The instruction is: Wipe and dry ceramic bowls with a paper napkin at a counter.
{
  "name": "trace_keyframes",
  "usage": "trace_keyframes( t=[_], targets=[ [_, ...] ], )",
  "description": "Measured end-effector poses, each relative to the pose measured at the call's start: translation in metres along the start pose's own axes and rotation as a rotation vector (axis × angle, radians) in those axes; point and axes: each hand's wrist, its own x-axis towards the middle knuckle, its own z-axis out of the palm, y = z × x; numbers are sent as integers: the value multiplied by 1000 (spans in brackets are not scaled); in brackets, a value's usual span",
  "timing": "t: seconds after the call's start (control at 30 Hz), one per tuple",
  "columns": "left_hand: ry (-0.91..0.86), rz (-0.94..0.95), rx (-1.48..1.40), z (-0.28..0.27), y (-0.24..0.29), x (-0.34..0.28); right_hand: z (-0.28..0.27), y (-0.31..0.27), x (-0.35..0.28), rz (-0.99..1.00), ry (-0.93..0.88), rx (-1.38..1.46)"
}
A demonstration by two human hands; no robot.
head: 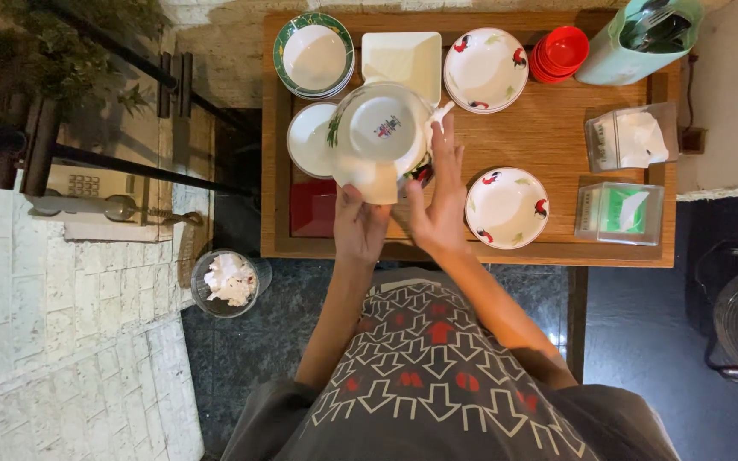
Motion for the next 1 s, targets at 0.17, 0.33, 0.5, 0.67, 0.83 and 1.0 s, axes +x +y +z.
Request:
trace_keyframes(
  t=[0.17, 0.33, 0.5, 0.67, 0.83, 1.0],
  targets=[
    [69, 65, 52, 26, 9, 2, 15, 2, -29, -33, -67, -125],
    [152, 101, 9, 19, 11, 0, 32, 26, -45, 19, -213, -264],
    [81, 75, 28, 1, 3, 1, 0, -2, 4, 43, -94, 6],
    [98, 91, 32, 8, -3, 5, -11, -11, 5, -5, -176, -23],
    [78, 97, -105, 19, -7, 11, -1, -8, -13, -107, -279, -180],
    [66, 53, -77, -33, -33, 8, -2, 11, -2, -41, -152, -228]
  ],
)
